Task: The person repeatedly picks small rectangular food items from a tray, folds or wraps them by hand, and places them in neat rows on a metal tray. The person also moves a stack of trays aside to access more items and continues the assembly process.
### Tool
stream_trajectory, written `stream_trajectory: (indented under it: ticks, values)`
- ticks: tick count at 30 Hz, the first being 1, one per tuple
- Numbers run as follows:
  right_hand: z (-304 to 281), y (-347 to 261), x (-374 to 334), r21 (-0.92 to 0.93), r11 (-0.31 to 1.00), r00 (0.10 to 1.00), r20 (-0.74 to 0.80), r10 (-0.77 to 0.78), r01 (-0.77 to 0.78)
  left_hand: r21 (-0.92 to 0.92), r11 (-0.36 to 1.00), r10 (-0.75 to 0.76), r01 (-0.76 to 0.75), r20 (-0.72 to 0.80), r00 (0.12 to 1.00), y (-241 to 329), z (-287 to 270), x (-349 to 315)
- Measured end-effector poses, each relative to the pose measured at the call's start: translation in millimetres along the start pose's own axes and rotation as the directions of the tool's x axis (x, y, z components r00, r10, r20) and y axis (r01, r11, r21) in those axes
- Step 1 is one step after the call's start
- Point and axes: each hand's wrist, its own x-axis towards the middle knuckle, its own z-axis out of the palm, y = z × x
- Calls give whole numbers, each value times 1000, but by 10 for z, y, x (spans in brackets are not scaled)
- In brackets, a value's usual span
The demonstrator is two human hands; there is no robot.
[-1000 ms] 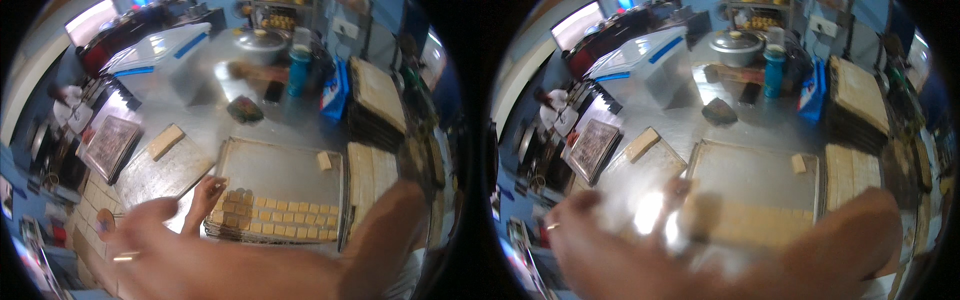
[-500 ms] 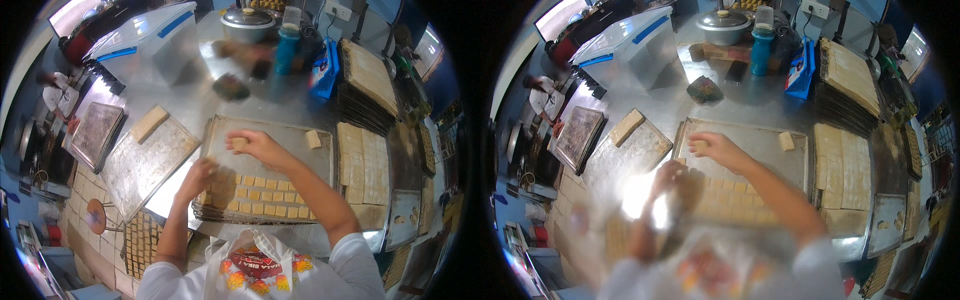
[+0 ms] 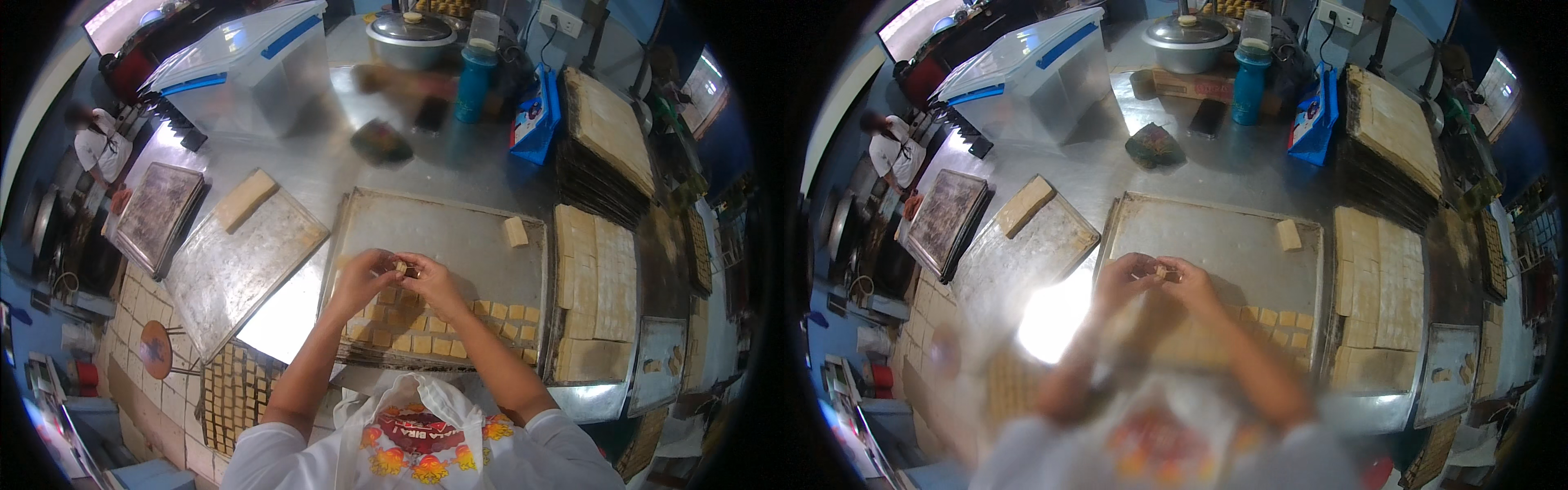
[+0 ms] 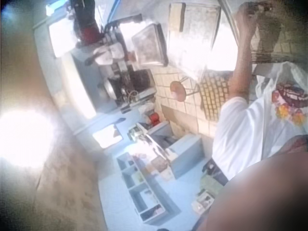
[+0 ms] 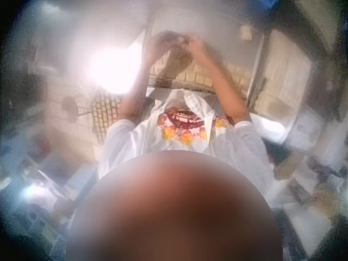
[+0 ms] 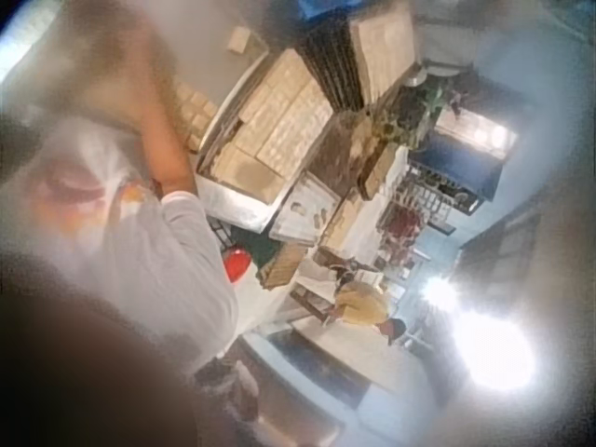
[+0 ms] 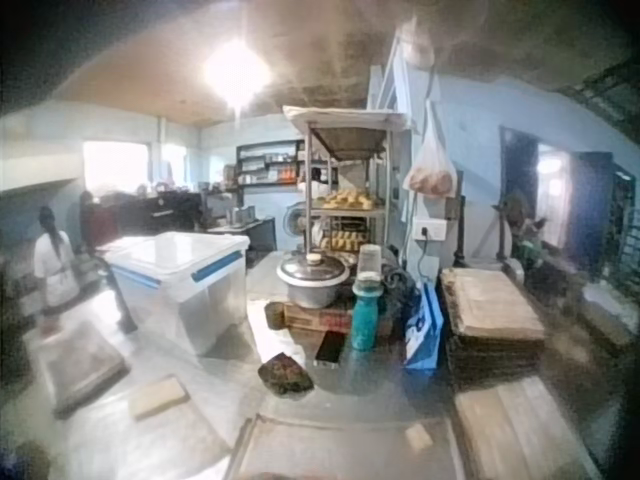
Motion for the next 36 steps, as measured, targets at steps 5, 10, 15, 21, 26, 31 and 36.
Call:
stream_trajectory:
  ticks: [5,10,15,21,26,31,36]
  values:
    - [35,46,-36,10,995,995,-16,-97,97,-117,987,-106,105,-3,994,-37,6,36]
    - [67,44,-28,76,989,989,-85,-121,127,-78,995,-59,60,5,998,-84,-7,22]
    - [68,39,-14,50,994,990,-105,-89,95,-160,985,-67,65,-9,998,-142,-23,45]
    - [90,42,-17,117,986,989,-99,-111,123,-78,997,-17,13,-61,998,-132,0,27]
    - [127,36,-13,125,983,988,-97,-124,135,-64,992,-111,107,-74,991,-16,-41,18]
    - [160,37,-16,222,970,992,-101,-80,101,-141,981,-139,136,-14,990,16,-93,-13]
    - [97,77,-12,323,946,990,-114,76,-36,42,994,-100,105,-107,989,-114,-432,103]
